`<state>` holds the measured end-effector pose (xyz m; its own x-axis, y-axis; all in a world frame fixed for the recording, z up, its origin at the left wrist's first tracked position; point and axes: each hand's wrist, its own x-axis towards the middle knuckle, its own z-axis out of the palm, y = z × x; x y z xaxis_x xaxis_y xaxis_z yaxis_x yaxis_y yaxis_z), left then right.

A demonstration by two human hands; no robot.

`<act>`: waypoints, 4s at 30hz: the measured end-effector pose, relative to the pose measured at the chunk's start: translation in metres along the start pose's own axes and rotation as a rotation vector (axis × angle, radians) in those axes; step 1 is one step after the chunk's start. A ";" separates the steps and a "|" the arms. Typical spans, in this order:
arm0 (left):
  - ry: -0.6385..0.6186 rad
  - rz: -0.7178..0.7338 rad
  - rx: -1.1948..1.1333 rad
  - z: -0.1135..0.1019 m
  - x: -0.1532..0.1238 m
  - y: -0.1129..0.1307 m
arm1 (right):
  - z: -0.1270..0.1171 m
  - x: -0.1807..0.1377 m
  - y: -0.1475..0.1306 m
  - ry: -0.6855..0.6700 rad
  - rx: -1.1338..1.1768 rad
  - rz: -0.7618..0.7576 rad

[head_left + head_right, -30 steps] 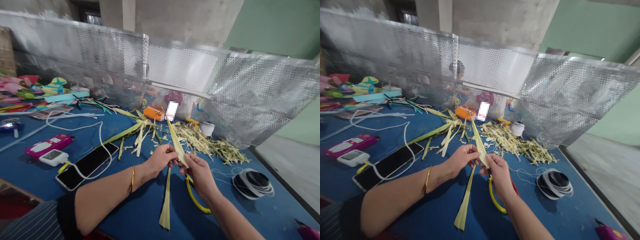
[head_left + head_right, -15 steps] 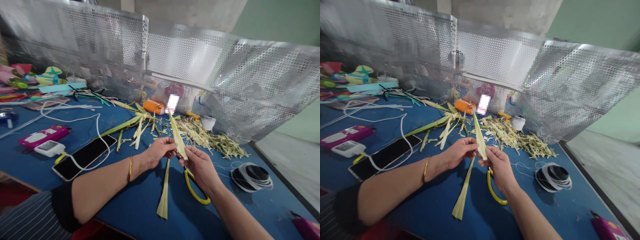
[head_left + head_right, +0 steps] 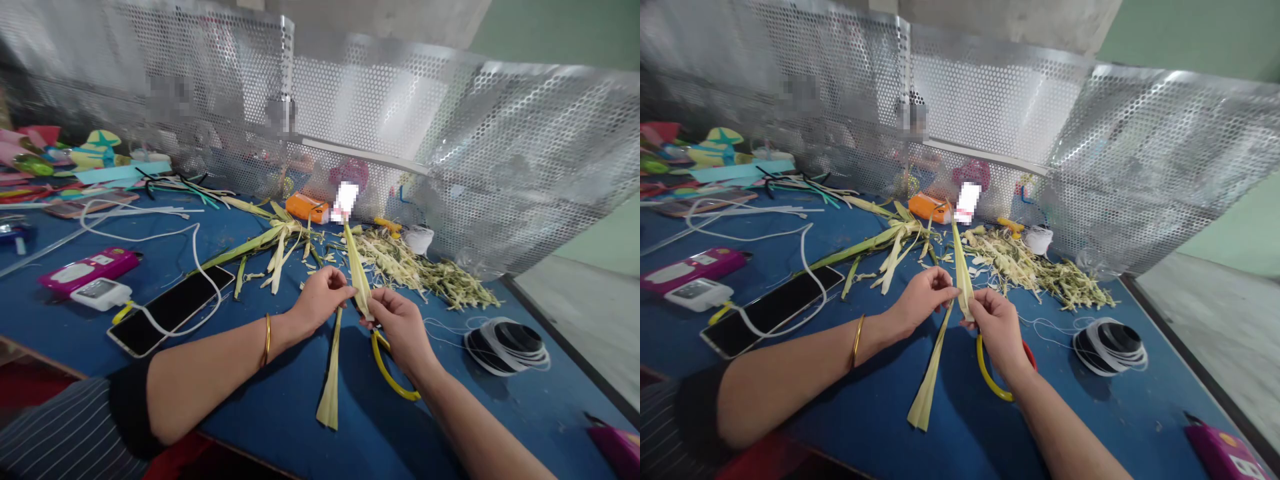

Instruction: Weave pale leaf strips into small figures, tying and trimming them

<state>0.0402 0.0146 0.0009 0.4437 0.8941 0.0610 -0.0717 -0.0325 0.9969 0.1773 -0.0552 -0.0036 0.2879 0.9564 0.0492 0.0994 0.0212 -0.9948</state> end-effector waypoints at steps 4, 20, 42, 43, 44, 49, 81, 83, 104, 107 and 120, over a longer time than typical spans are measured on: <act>-0.023 0.130 0.128 0.004 -0.005 0.000 | -0.003 -0.004 0.003 0.090 -0.374 -0.184; -0.080 -0.119 -0.049 0.006 -0.004 0.001 | -0.006 0.002 0.008 0.014 -0.174 -0.091; 0.053 -0.105 0.034 -0.013 0.013 0.016 | -0.056 0.031 0.006 0.370 -0.852 -0.364; 0.048 -0.100 0.074 -0.016 0.014 0.018 | -0.060 0.033 0.006 0.384 -0.881 -0.379; 0.019 -0.101 0.120 -0.019 0.014 0.021 | -0.063 0.035 0.006 0.399 -0.912 -0.396; -0.190 -0.098 0.305 -0.038 0.019 0.038 | -0.079 0.044 0.009 0.460 -1.057 -0.445; 0.455 0.736 1.420 -0.077 0.030 0.045 | -0.079 0.047 0.005 0.219 -0.427 -0.131; 0.354 0.969 1.310 -0.057 0.022 0.039 | -0.072 0.043 0.003 0.162 -0.461 -0.152; 0.000 0.263 0.853 -0.017 0.003 0.018 | -0.021 0.013 -0.007 -0.081 0.039 0.119; -0.049 0.154 0.700 -0.020 0.006 0.020 | -0.021 0.011 -0.009 -0.070 0.019 0.055; -0.226 0.124 0.554 -0.019 0.009 0.009 | -0.018 0.009 -0.008 0.018 0.111 0.034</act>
<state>0.0267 0.0307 0.0096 0.6449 0.7537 0.1269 0.3135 -0.4123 0.8554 0.1961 -0.0515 0.0063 0.3067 0.9517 0.0158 -0.0161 0.0218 -0.9996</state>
